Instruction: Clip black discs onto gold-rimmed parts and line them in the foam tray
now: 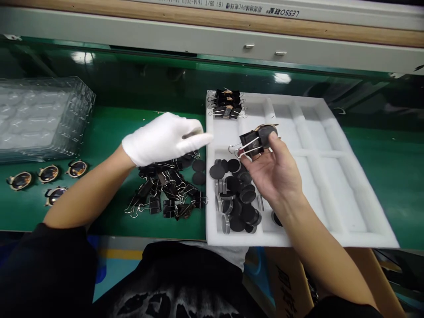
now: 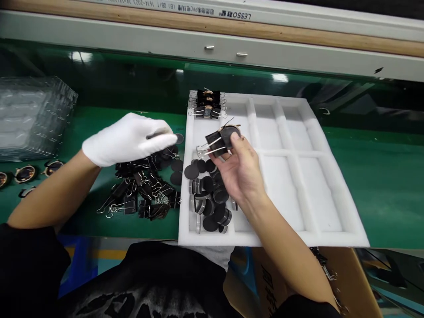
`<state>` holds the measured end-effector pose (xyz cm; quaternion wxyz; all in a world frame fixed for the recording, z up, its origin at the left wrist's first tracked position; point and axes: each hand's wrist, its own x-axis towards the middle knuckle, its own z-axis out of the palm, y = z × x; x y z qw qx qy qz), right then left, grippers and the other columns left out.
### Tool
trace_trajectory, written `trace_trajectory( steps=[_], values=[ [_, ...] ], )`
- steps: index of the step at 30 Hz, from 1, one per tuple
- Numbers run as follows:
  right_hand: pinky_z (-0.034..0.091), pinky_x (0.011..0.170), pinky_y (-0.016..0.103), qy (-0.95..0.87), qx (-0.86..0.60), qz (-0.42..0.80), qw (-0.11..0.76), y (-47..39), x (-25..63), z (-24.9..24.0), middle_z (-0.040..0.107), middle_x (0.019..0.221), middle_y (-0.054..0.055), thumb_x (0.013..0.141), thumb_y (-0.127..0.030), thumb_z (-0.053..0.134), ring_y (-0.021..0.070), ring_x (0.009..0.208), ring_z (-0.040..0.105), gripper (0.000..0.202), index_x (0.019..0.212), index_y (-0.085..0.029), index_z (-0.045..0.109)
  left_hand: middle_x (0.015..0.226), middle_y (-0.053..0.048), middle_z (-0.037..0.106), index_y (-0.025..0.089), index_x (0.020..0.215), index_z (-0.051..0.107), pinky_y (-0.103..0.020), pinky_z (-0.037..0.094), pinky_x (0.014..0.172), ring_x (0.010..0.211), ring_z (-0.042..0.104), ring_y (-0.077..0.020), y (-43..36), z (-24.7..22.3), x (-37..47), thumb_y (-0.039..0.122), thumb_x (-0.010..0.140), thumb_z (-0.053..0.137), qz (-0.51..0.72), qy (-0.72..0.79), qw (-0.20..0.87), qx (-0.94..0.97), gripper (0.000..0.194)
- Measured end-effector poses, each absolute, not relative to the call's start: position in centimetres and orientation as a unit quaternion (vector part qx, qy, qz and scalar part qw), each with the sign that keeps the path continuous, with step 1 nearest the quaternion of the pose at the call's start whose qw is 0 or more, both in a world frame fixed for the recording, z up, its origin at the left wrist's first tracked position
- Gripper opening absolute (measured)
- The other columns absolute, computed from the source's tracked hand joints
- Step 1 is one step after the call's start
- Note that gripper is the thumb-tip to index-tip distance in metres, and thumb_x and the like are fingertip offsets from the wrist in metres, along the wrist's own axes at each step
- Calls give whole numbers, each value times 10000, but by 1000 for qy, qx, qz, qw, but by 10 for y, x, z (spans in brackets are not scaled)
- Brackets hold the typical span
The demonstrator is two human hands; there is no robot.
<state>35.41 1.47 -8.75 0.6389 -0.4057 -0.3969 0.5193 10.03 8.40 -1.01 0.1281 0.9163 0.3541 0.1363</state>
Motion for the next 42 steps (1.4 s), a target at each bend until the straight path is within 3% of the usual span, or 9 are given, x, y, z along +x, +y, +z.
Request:
trace_trajectory(
  steps=[5, 8, 13, 17, 20, 23, 28, 33, 42],
  values=[
    [617, 706, 311, -298, -436, 542, 654, 14, 349, -80, 700, 958, -12, 816, -532, 826, 161, 822, 689, 304, 939, -282, 702, 1029, -101, 727, 230, 1177, 747, -335, 433, 754, 844, 682, -251, 91, -23, 96, 518, 952, 627, -39, 316, -61, 946, 385],
    [606, 687, 288, -275, -442, 574, 633, 10, 343, -74, 693, 892, -26, 731, -510, 899, 144, 775, 663, 335, 898, -279, 725, 944, -102, 724, 194, 958, 752, -342, 415, 733, 830, 684, -250, 92, -33, 102, 350, 983, 604, -77, 260, -91, 958, 216],
    [609, 728, 310, -373, -444, 600, 551, 5, 343, -70, 747, 945, 9, 752, -470, 901, 173, 830, 685, 248, 866, -281, 787, 698, -25, 696, 187, 860, 694, -301, 404, 631, 626, 644, -176, 91, -26, 101, 412, 986, 598, 100, 367, -3, 925, 275],
    [553, 1040, 382, -526, -399, 556, 504, -1, 338, -74, 758, 1226, 43, 848, -383, 850, 234, 1234, 656, 145, 955, -290, 826, 698, -6, 734, 176, 852, 654, -256, 471, 592, 582, 664, -130, 67, -15, 111, 455, 974, 617, 269, 411, 247, 835, 307],
    [567, 1016, 384, -570, -374, 522, 513, -5, 333, -80, 796, 1068, 26, 867, -324, 840, 219, 1142, 704, 131, 997, -312, 826, 683, 6, 733, 173, 861, 648, -231, 491, 581, 596, 682, -116, 48, -15, 121, 410, 997, 580, 270, 373, 368, 808, 282],
    [624, 856, 346, -571, -373, 504, 530, -6, 330, -82, 805, 981, 19, 848, -297, 852, 193, 912, 752, 130, 975, -295, 825, 669, 13, 714, 177, 820, 662, -231, 460, 583, 613, 667, -115, 43, -16, 123, 432, 973, 603, 248, 341, 304, 854, 304],
    [657, 838, 344, -579, -364, 503, 528, -7, 332, -82, 808, 964, 37, 831, -311, 866, 204, 889, 771, 159, 977, -264, 821, 651, 5, 681, 180, 900, 668, -257, 355, 531, 557, 614, -150, 53, -17, 114, 650, 817, 695, 233, 407, 67, 881, 479],
    [642, 805, 300, -587, -334, 526, 517, -8, 332, -80, 796, 965, 21, 843, -269, 861, 178, 874, 762, 150, 985, -288, 818, 513, 40, 540, 194, 612, 498, -237, 287, 478, 465, 495, -96, 61, -27, 116, 585, 845, 650, 242, 300, 117, 915, 480],
    [578, 765, 283, -541, -378, 574, 484, -5, 340, -69, 717, 961, -2, 984, -387, 712, 136, 802, 704, 125, 1033, -272, 720, 501, 71, 315, 169, 516, 440, -241, 215, 480, 492, 276, -51, 73, -26, 111, 374, 878, 646, 336, 309, 195, 868, 464]
  ],
)
